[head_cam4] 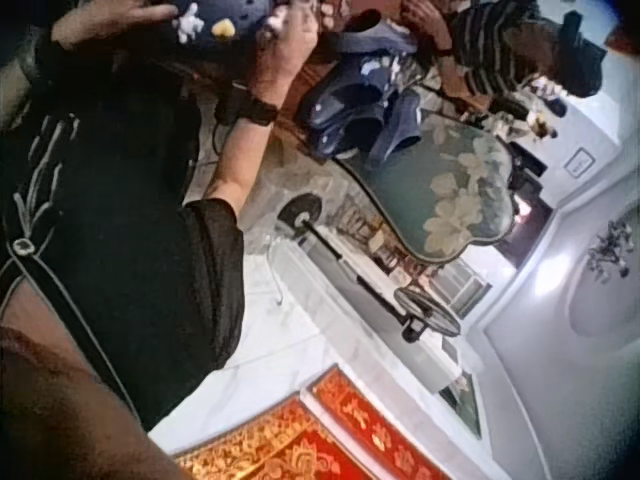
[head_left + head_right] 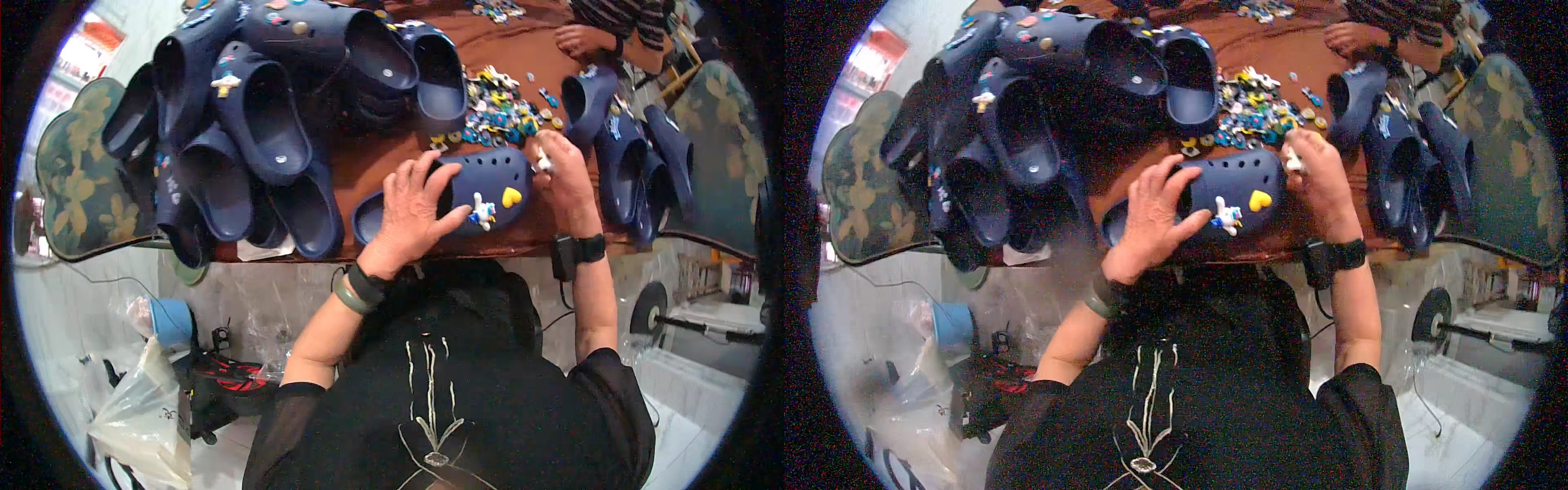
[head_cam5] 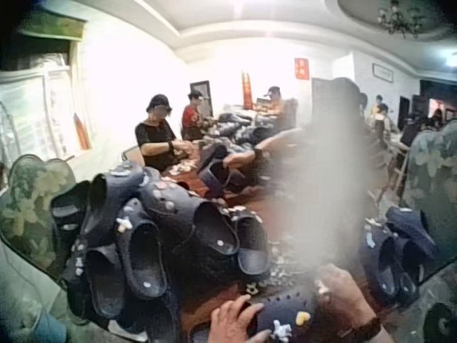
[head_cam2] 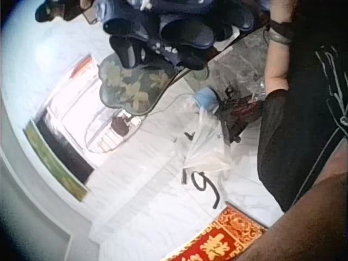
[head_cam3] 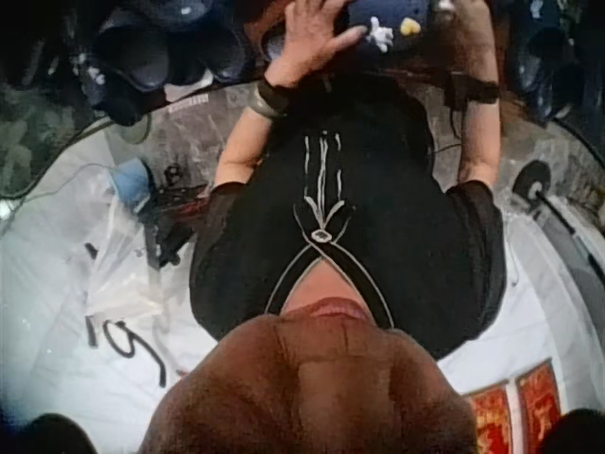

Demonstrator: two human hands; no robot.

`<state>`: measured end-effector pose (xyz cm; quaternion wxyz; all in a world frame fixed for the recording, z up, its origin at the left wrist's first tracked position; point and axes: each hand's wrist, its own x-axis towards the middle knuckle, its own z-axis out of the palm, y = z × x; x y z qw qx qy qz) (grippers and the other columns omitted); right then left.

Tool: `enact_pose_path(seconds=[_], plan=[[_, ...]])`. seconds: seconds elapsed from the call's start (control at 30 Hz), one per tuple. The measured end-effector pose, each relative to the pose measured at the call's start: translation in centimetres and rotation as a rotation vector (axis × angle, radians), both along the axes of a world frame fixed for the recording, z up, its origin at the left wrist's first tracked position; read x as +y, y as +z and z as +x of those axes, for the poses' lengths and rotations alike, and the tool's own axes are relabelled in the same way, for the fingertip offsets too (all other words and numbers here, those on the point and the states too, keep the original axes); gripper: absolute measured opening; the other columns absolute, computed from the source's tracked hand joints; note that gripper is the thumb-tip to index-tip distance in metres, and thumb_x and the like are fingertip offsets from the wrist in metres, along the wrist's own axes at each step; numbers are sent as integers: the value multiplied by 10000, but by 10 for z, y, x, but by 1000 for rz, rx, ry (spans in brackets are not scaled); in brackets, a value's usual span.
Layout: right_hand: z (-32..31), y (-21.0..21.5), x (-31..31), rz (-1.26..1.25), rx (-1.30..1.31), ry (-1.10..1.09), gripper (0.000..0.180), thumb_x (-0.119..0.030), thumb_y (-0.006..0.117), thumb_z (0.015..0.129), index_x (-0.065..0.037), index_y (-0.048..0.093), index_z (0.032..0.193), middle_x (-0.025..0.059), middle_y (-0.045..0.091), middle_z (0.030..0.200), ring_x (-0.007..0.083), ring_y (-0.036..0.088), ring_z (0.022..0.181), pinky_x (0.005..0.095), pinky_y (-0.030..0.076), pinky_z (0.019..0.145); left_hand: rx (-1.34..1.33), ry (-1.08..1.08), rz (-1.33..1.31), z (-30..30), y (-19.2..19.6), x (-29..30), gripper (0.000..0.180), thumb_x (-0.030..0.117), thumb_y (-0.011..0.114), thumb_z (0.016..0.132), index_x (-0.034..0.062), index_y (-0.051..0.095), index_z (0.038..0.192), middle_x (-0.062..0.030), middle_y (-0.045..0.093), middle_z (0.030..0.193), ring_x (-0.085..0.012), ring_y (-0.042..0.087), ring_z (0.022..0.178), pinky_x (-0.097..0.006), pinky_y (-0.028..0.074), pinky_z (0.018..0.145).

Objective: Decorating clogs with cartoon charms by inserting them into the holes.

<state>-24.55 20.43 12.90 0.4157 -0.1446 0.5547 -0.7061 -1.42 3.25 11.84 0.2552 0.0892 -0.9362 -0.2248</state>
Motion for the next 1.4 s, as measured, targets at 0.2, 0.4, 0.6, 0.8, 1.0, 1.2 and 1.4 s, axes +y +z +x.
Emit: enact_pose_path(seconds=[0.2, 0.4, 0.6, 0.8, 1.0, 1.2, 1.4], plan=[[69, -25, 17, 228, 707, -243, 163, -170, 619, 908, -17, 658, 950, -18, 626, 787, 44, 550, 673, 202, 440, 599, -57, -19, 16, 0, -1, 2, 589, 393, 629, 807, 152, 446, 1313, -127, 371, 1390, -347, 366, 1239, -460, 278, 1019], [38, -29, 15, 323, 696, -350, 176, -163, 646, 889, -3, 671, 957, 25, 666, 851, 75, 604, 770, 229, 477, 691, -39, 73, 6, 0, -3, 11, 571, 404, 609, 827, 152, 457, 1316, -127, 380, 1391, -348, 373, 1229, -458, 280, 1009], [-31, -51, 9, 468, 1155, -378, 179, -162, 658, 870, 10, 658, 920, 108, 661, 872, 192, 633, 794, 292, 510, 711, -42, 143, 7, -12, -4, 13, 568, 407, 606, 829, 152, 458, 1314, -128, 387, 1384, -343, 375, 1226, -452, 282, 1000], [16, -21, 2, 238, 1367, -150, 323, -125, 686, 775, -41, 627, 1081, 143, 582, 1192, 315, 513, 1161, 398, 377, 1015, 29, 142, 10, -12, -5, 9, 562, 396, 649, 786, 183, 486, 1280, -98, 408, 1337, -311, 398, 1134, -440, 302, 914], [45, -33, -3, 256, 1063, 162, 791, -294, 804, 675, -127, 457, 1366, 170, 203, 1505, 336, 207, 1402, 402, 219, 1130, 5, 129, 0, -12, -5, 11, 584, 395, 658, 774, 174, 481, 1284, -105, 391, 1344, -315, 378, 1152, -445, 283, 939], [55, -49, -3, 253, 1215, -18, 564, -305, 671, 842, -131, 498, 1349, 170, 287, 1490, 343, 336, 1346, 395, 295, 1093, 3, 113, -5, -12, -3, 12, 584, 408, 656, 774, 186, 483, 1286, -114, 387, 1345, -321, 371, 1145, -451, 271, 936], [46, -58, -8, 341, 1644, -117, 554, -185, 633, 841, -28, 450, 1340, 211, 425, 1400, 363, 541, 1140, 394, 474, 929, -5, 116, -23, -13, -3, 12, 586, 415, 652, 776, 193, 479, 1289, -112, 387, 1341, -320, 366, 1141, -453, 271, 925]])
